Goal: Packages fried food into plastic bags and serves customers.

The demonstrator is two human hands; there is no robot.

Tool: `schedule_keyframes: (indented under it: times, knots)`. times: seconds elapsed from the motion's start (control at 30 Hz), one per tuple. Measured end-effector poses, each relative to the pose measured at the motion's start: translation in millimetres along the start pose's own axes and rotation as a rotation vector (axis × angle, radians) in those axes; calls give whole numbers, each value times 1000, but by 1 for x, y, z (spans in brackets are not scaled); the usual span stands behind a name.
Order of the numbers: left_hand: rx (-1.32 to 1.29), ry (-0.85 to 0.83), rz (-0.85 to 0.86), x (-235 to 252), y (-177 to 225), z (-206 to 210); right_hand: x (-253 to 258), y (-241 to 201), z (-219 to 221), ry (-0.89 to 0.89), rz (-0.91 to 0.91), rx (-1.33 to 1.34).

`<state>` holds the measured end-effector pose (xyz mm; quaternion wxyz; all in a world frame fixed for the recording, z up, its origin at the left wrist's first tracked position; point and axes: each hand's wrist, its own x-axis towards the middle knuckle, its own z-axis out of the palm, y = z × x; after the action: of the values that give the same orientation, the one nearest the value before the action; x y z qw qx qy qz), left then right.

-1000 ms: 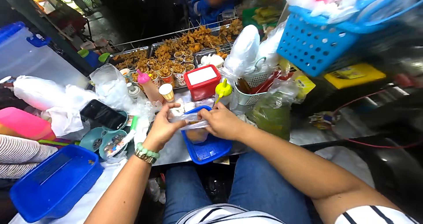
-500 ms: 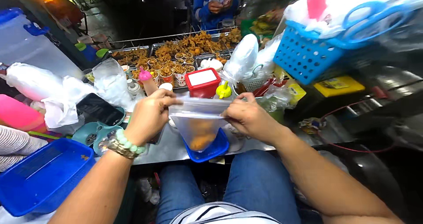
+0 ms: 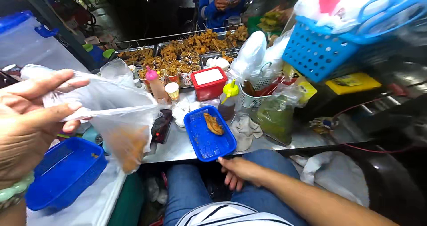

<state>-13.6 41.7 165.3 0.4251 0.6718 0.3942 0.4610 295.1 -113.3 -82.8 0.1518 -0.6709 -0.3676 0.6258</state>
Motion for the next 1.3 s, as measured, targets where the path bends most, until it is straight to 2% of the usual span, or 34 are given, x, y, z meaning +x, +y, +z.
schedule_keyframes:
  times: [0.07,0.17,0.27,0.43,0.5,0.6,0.73,0.83,0.9,1.03,1.17,1.3]
  knots:
    - [-33,-32,40,3,-19,-22,12,9,28,-77,55,459]
    - [-69,45,14,8,-33,-41,35,2,40,117,75,849]
    - [-47,85,20,10,-57,-56,42,-4,34,297,52,941]
    - [-77,128,-83,4,-55,-29,17,-5,26,508,-64,966]
    - [-95,96,-108,4,-70,-22,-4,-8,20,526,-97,891]
    - [-100,53,-210,0,-70,10,-42,-9,2,596,-187,699]
    - [-89,-51,-304,0,-73,52,-100,-17,-51,911,-403,306]
    - [-98,-151,-310,6,-78,84,-137,-33,-97,1107,-488,83]
    - [-102,-219,-310,13,-79,107,-156,-55,-116,1172,-503,-6]
    - [-44,-365,-328,22,-85,148,-166,-109,-131,1152,-504,-185]
    - [10,-453,-300,25,-88,172,-150,-164,-128,989,-463,-491]
    - [23,-494,-323,27,-94,178,-132,-205,-113,833,-416,-732]
